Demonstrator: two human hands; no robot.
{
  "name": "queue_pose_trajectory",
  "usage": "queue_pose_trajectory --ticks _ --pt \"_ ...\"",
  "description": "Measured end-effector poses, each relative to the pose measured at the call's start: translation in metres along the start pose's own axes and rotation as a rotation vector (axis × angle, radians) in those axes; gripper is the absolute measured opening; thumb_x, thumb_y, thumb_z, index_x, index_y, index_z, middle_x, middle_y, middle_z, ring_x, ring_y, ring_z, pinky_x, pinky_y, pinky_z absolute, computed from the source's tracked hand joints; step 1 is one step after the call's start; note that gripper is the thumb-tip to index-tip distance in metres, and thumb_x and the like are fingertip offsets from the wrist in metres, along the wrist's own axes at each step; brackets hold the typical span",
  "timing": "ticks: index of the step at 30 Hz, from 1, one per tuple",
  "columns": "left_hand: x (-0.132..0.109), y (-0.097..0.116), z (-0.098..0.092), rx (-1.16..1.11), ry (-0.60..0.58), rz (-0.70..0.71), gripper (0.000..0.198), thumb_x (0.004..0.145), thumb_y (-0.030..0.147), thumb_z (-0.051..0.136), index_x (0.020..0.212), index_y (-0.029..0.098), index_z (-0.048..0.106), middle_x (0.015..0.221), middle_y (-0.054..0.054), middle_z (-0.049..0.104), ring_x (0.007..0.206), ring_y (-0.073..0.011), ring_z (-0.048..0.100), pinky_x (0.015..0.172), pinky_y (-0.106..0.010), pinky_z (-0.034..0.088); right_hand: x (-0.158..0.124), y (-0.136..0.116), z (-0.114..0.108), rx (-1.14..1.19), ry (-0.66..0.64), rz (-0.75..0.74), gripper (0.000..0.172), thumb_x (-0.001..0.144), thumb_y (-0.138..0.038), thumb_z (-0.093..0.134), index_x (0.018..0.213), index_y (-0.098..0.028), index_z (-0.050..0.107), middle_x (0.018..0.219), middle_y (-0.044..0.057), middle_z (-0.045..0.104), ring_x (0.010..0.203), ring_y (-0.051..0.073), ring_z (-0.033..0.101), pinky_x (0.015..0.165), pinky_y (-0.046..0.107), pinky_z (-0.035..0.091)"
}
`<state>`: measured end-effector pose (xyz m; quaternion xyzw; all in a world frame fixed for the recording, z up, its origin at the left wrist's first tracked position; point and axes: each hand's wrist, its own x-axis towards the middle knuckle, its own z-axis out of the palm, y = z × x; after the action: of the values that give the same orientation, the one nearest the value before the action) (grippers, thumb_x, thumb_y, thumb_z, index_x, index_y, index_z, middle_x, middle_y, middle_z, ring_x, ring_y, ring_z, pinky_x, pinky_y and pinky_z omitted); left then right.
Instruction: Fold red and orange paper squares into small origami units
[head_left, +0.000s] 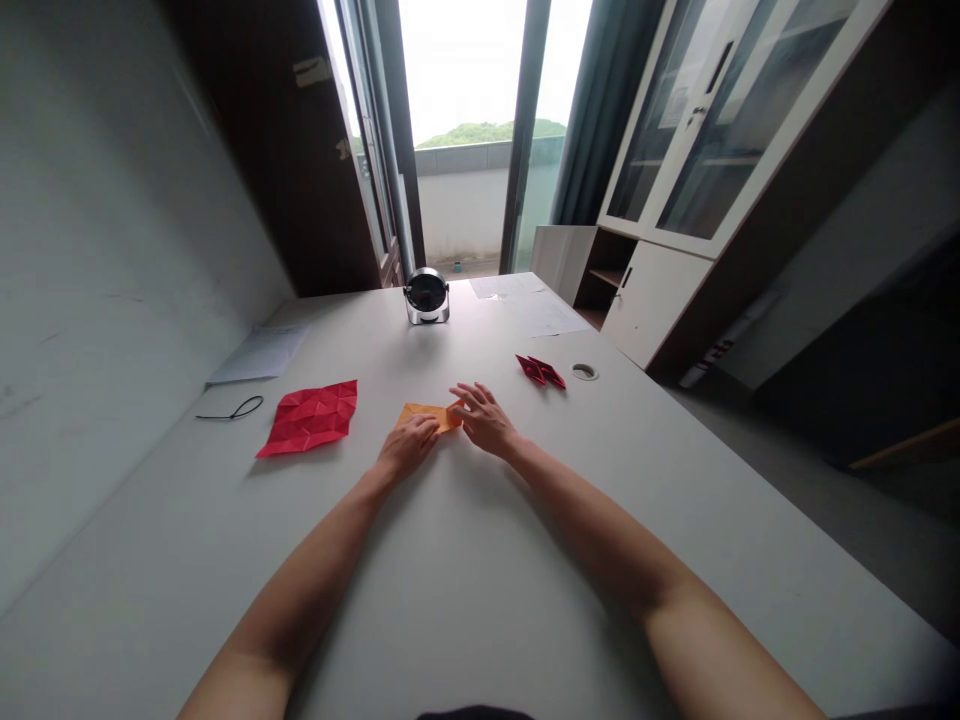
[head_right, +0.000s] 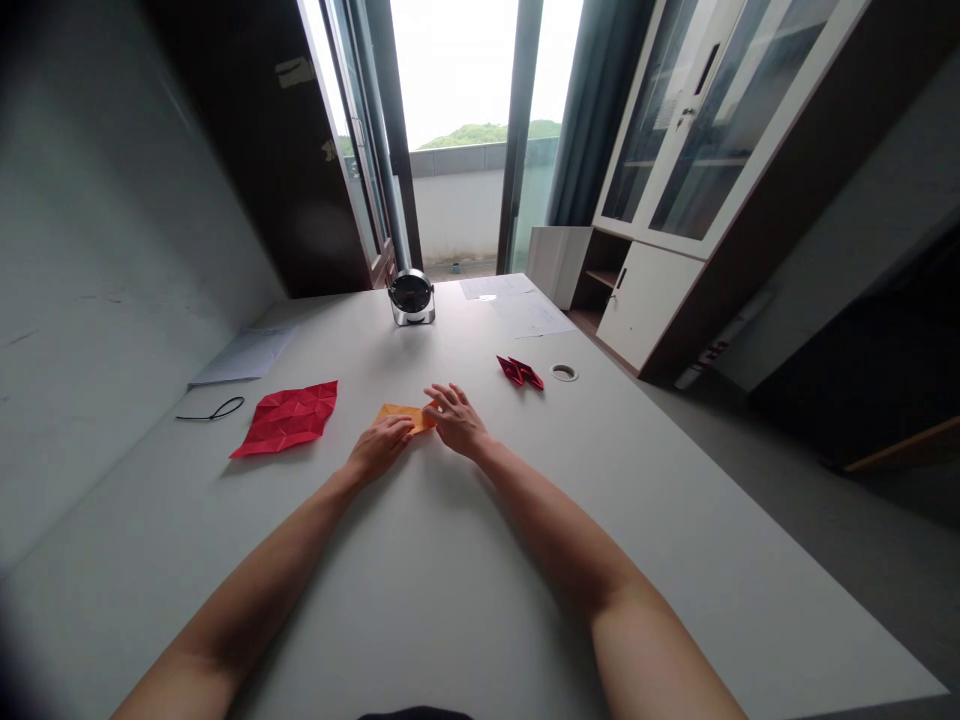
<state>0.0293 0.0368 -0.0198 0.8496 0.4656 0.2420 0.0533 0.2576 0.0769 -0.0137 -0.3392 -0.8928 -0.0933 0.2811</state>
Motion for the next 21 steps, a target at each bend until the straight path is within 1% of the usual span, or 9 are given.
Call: queue_pose_trajectory --ticks 3,5,7,10,13,16,19,21 --pt "-0.001 0.000 -0.001 0.039 0.024 -0.057 0.029 0.101 0.034 0.043 0.115 0.027 0.067 0.123 -0.004 0.068 0.113 -0.0206 0.062 0.096 -0.034 0.051 0.000 -0.003 0.002 -0.013 -0.018 -0.024 0.017 0.084 -0.015 0.062 0.097 -0.022 0.070 0.137 0.008 0.056 0.137 0.029 0.037 0.119 0.054 0.018" --pt "-0.001 0.000 -0.001 0.079 0.044 -0.088 0.031 0.102 0.035 0.042 0.114 0.026 0.068 0.117 -0.005 0.071 0.107 -0.0207 0.065 0.090 -0.033 0.053 0.001 -0.006 0.001 -0.024 -0.013 -0.002 0.014 0.085 -0.021 0.063 0.097 -0.021 0.071 0.136 0.009 0.057 0.136 0.030 0.037 0.119 0.054 0.017" --pt "-0.001 0.001 -0.003 0.121 0.061 -0.088 0.031 0.102 0.035 0.042 0.110 0.025 0.069 0.110 -0.006 0.073 0.101 -0.0204 0.067 0.085 -0.032 0.053 0.002 -0.010 -0.001 -0.034 -0.032 0.010 0.015 0.087 -0.028 0.064 0.097 -0.021 0.071 0.130 0.010 0.060 0.131 0.030 0.042 0.117 0.053 0.018" --pt "0.000 0.008 -0.007 0.157 0.093 -0.032 0.028 0.101 0.032 0.044 0.102 0.023 0.070 0.103 -0.006 0.074 0.098 -0.0205 0.067 0.086 -0.033 0.051 0.004 -0.015 -0.003 -0.066 -0.113 0.020 0.018 0.092 -0.033 0.060 0.095 -0.020 0.072 0.110 0.010 0.067 0.111 0.027 0.052 0.110 0.048 0.027" --pt "0.001 0.017 -0.010 0.126 0.110 0.038 0.027 0.101 0.031 0.044 0.098 0.023 0.070 0.103 -0.007 0.074 0.099 -0.0210 0.066 0.091 -0.036 0.049 0.005 -0.016 -0.003 -0.112 -0.184 0.064 0.022 0.096 -0.025 0.052 0.089 -0.017 0.071 0.093 0.010 0.067 0.095 0.024 0.055 0.095 0.040 0.034" --pt "0.000 0.023 -0.014 0.044 0.129 0.054 0.028 0.102 0.033 0.042 0.104 0.024 0.068 0.111 -0.006 0.072 0.105 -0.0216 0.064 0.097 -0.038 0.046 0.006 -0.014 -0.002 -0.100 -0.197 0.112 0.023 0.097 -0.022 0.052 0.087 -0.017 0.071 0.090 0.010 0.067 0.089 0.022 0.056 0.086 0.036 0.035" --pt "-0.002 0.022 -0.019 -0.025 0.203 -0.024 0.032 0.102 0.032 0.037 0.115 0.024 0.065 0.119 -0.007 0.069 0.111 -0.0230 0.061 0.100 -0.040 0.044 0.004 -0.009 -0.002 -0.041 -0.146 0.172 0.021 0.098 -0.024 0.052 0.093 -0.019 0.072 0.092 0.009 0.068 0.087 0.021 0.058 0.083 0.033 0.036" --pt "-0.002 0.018 -0.021 -0.057 0.261 -0.078 0.033 0.101 0.031 0.037 0.123 0.024 0.061 0.122 -0.008 0.067 0.114 -0.0244 0.059 0.104 -0.043 0.042 0.003 -0.006 -0.002 0.009 -0.098 0.231 0.021 0.099 -0.026 0.051 0.101 -0.021 0.072 0.092 0.007 0.069 0.086 0.020 0.060 0.082 0.031 0.037"
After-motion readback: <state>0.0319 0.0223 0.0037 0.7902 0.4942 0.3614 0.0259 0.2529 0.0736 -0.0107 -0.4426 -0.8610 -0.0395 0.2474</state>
